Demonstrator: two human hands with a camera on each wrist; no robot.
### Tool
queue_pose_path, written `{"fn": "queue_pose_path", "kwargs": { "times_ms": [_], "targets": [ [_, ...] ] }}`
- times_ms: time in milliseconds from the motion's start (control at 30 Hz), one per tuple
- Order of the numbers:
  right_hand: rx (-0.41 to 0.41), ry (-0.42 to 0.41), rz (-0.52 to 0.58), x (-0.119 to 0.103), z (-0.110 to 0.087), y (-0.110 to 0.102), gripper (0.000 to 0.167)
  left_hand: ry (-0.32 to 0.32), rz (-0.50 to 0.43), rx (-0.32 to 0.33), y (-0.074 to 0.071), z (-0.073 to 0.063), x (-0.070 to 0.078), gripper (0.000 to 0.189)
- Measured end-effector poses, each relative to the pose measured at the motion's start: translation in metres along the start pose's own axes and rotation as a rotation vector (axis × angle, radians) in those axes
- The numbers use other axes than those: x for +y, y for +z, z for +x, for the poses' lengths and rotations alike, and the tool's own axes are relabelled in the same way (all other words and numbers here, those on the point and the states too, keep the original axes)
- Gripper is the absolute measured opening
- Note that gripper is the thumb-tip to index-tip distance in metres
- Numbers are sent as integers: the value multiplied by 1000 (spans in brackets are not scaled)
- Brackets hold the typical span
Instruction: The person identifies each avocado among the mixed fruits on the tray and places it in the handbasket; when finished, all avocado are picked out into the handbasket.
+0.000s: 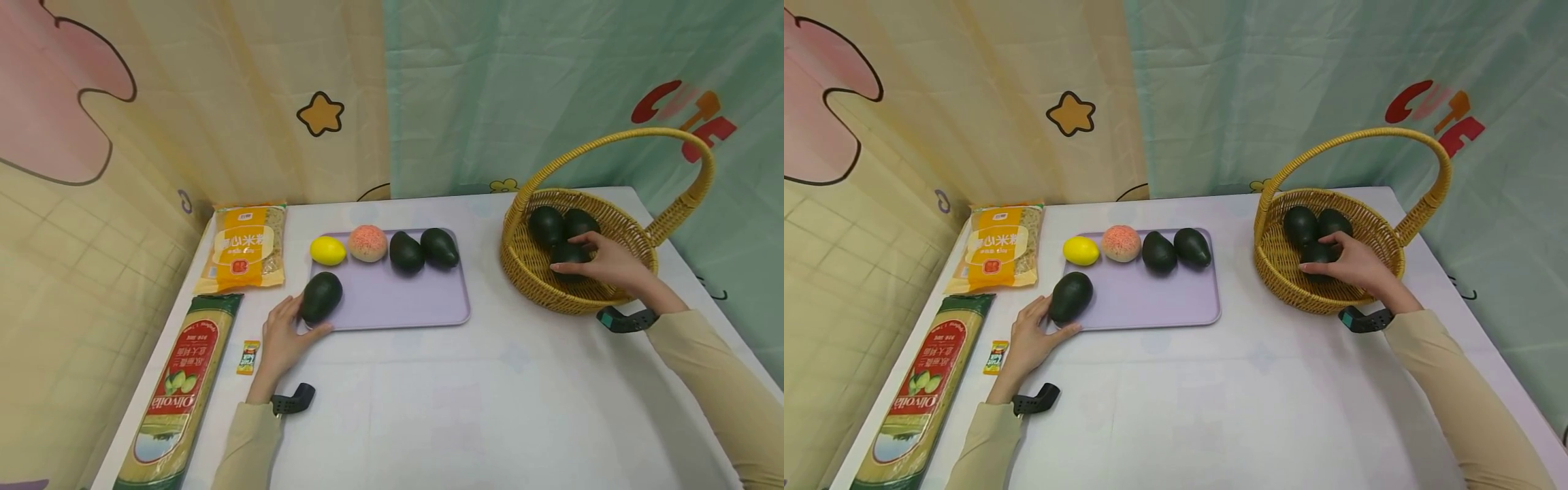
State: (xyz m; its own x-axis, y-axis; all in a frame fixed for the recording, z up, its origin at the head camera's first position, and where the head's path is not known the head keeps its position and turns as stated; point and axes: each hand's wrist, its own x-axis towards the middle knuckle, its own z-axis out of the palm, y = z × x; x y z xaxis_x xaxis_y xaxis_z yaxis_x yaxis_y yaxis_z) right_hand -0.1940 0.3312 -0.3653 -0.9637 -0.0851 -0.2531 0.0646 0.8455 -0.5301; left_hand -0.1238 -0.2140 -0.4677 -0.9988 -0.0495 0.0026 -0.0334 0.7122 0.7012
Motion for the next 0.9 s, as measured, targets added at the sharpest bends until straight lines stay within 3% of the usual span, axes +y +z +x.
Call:
{"fn": "queue_pose_path", "kwargs": {
  "times_ms": [600, 900],
  "targets": [
    [-45, -18, -67, 7, 4, 4, 91, 1, 0, -1, 0, 0, -1, 90],
    [-43, -19, -45, 11, 9, 4, 91, -2, 6, -4, 0, 1, 0, 91]
  ]
}}
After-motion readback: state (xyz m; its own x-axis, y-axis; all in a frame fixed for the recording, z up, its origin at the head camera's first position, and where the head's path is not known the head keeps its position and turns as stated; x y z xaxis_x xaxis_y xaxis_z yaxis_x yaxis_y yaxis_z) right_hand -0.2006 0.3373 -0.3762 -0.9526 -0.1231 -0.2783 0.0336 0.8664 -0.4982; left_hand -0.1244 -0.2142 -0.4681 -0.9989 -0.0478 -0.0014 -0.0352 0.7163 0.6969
